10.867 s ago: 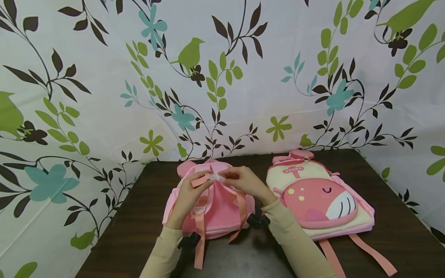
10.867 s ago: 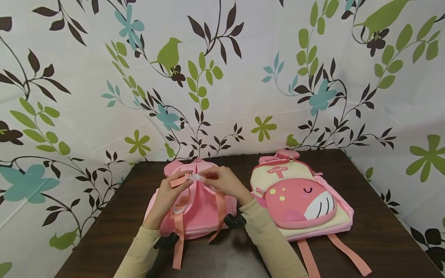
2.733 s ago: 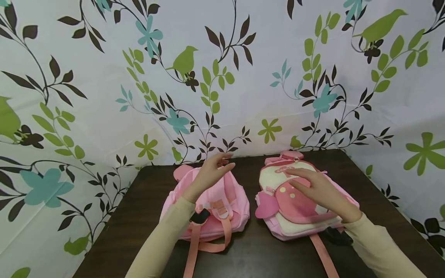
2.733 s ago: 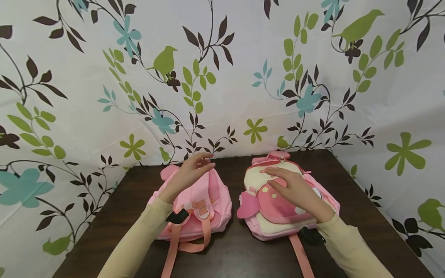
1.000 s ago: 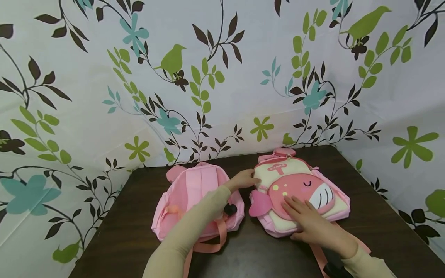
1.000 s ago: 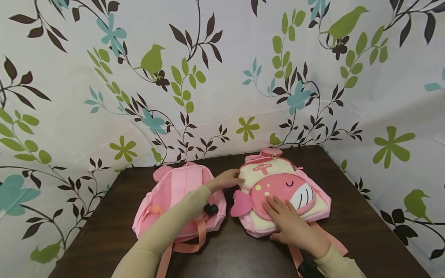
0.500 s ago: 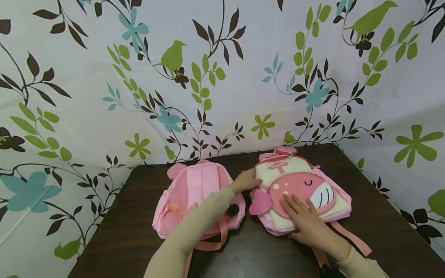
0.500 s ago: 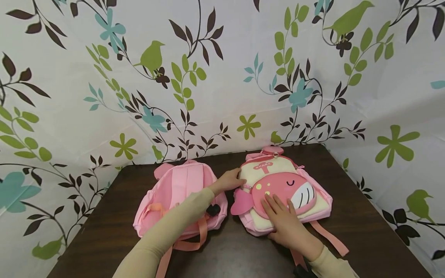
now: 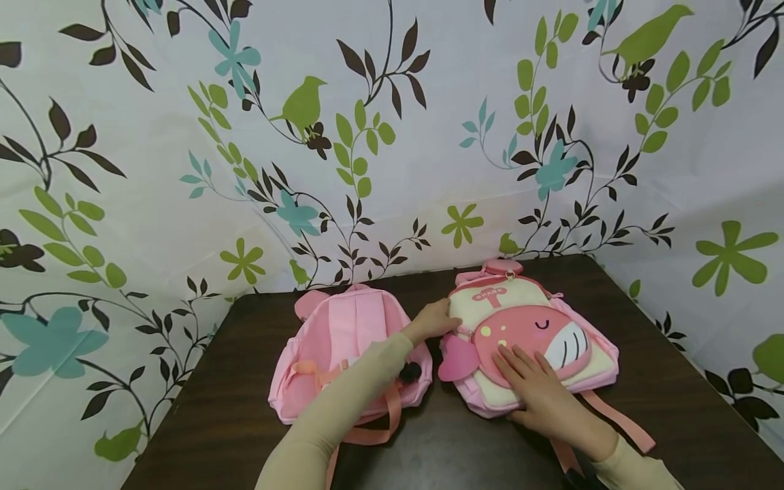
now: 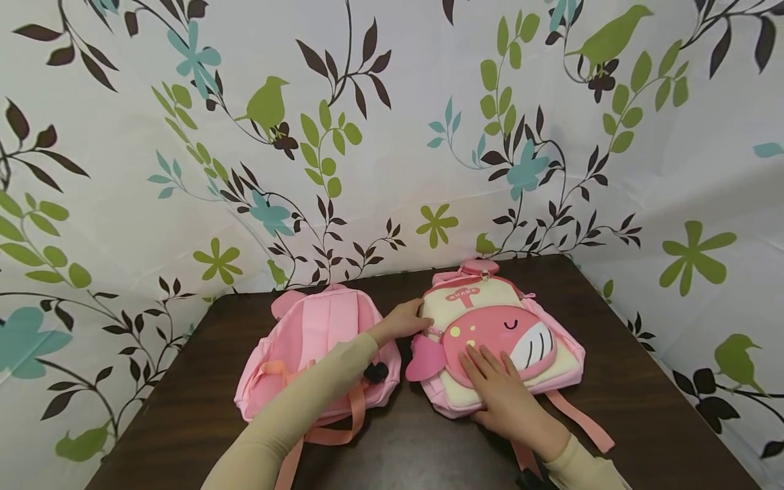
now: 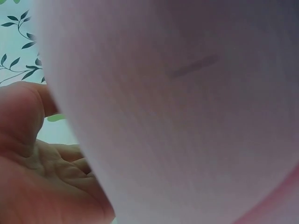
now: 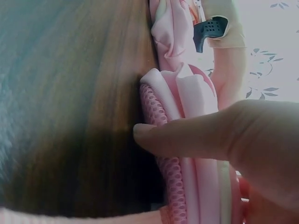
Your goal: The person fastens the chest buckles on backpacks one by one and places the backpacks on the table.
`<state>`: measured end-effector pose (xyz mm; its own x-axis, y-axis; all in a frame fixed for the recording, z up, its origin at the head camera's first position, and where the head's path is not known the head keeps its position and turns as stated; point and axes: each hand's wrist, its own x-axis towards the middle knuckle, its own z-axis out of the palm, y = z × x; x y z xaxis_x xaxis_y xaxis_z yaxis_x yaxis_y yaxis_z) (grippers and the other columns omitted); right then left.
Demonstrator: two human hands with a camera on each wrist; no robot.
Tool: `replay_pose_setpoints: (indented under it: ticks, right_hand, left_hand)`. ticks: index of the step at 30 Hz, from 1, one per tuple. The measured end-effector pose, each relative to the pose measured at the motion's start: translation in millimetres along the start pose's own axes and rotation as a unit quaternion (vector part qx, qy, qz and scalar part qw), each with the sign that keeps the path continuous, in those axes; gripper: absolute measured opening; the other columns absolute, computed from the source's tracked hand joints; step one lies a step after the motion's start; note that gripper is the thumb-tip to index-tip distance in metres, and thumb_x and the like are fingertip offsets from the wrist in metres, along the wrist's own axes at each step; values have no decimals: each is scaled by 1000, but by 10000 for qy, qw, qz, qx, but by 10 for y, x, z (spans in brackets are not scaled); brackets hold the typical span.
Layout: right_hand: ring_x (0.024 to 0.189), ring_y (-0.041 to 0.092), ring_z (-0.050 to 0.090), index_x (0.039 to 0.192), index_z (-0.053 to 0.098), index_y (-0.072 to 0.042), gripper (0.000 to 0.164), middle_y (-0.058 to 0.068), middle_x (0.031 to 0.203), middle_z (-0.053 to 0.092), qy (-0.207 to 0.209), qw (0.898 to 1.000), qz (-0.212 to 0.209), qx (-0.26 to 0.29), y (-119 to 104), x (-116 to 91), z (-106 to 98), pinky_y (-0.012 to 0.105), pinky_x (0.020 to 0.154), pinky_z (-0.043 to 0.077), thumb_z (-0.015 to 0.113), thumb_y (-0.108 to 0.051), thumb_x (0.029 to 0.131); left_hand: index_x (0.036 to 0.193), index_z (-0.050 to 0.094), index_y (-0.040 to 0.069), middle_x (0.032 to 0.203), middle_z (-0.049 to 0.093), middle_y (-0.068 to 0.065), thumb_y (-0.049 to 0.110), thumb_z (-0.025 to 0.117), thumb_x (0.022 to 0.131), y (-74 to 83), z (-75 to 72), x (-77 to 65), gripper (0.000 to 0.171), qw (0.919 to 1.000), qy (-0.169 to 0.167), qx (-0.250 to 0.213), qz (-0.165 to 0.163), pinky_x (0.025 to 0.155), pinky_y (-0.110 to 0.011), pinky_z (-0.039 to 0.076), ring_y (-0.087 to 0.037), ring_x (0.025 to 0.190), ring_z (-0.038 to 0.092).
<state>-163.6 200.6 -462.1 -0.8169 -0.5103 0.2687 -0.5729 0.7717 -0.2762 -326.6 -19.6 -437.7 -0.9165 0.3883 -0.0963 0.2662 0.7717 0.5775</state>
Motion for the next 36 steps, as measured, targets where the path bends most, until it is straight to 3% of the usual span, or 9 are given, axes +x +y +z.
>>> replay_pose_setpoints:
  ticks: [4,7,9,11,18,23,32,35,36]
  right_hand:
    - [134,47,44,143,51,3,85,25,146,49,274,9979,-512,-301,25,-22,6,60,113,20,89,-17,70]
    - [132,46,47,143,52,4,81,26,144,51,345,9958,-756,-380,45,-35,-2,41,122,8,87,-15,72]
    - [130,46,49,142,52,4,79,26,144,52,356,9949,-866,-375,63,-44,-8,26,120,-3,86,-16,74]
    - [128,45,52,142,53,4,76,25,143,53,404,9943,-925,-337,78,-44,-20,17,115,-7,85,-16,76]
    - [122,41,57,138,58,1,70,21,137,59,827,9922,-928,70,98,-9,-137,16,116,12,86,-16,77]
    - [124,46,55,143,54,-4,70,16,138,60,856,9910,-721,731,49,15,-279,7,110,6,84,-14,80]
    - [120,51,56,143,54,-4,68,19,134,62,1414,9811,-653,1147,-26,67,-496,4,104,18,80,-2,80]
    - [115,39,62,144,54,-6,66,17,134,62,1573,9774,-520,1315,-48,91,-561,4,99,28,79,-3,83]
    - [107,31,66,145,53,-6,65,15,131,63,1599,9753,-515,1436,-56,103,-578,5,95,33,78,-3,85]
  left_hand:
    - [147,44,-4,138,59,-17,28,67,95,6,0,-6,65,10000,-27,-31,1,102,-34,46,-22,122,58]
    - [147,45,-4,138,59,-16,28,68,95,-1,1,1,65,10000,-37,-27,34,103,-36,46,-23,123,57]
    - [147,45,-4,138,59,-16,28,68,94,-8,3,2,65,10000,-53,-20,55,103,-36,46,-22,123,57]
    - [146,46,-3,137,60,-15,28,68,94,-6,-8,7,65,10000,-55,2,78,103,-35,46,-22,121,58]
    - [142,51,-2,132,63,-14,29,67,94,75,-144,5,59,9996,11,109,257,101,-34,47,-21,117,59]
    - [137,58,1,123,65,-11,27,68,93,112,-254,2,52,9991,237,-10,345,94,-30,49,-17,105,59]
    - [116,66,4,94,60,-5,26,66,96,270,-600,-60,30,9945,514,-166,896,76,-28,43,-16,84,53]
    - [116,65,4,89,56,-5,26,65,97,348,-753,-103,29,9924,542,-280,1065,73,-29,42,-16,81,52]
    - [119,65,4,91,58,-5,25,64,97,372,-803,-121,30,9916,528,-389,1116,74,-29,42,-16,82,52]
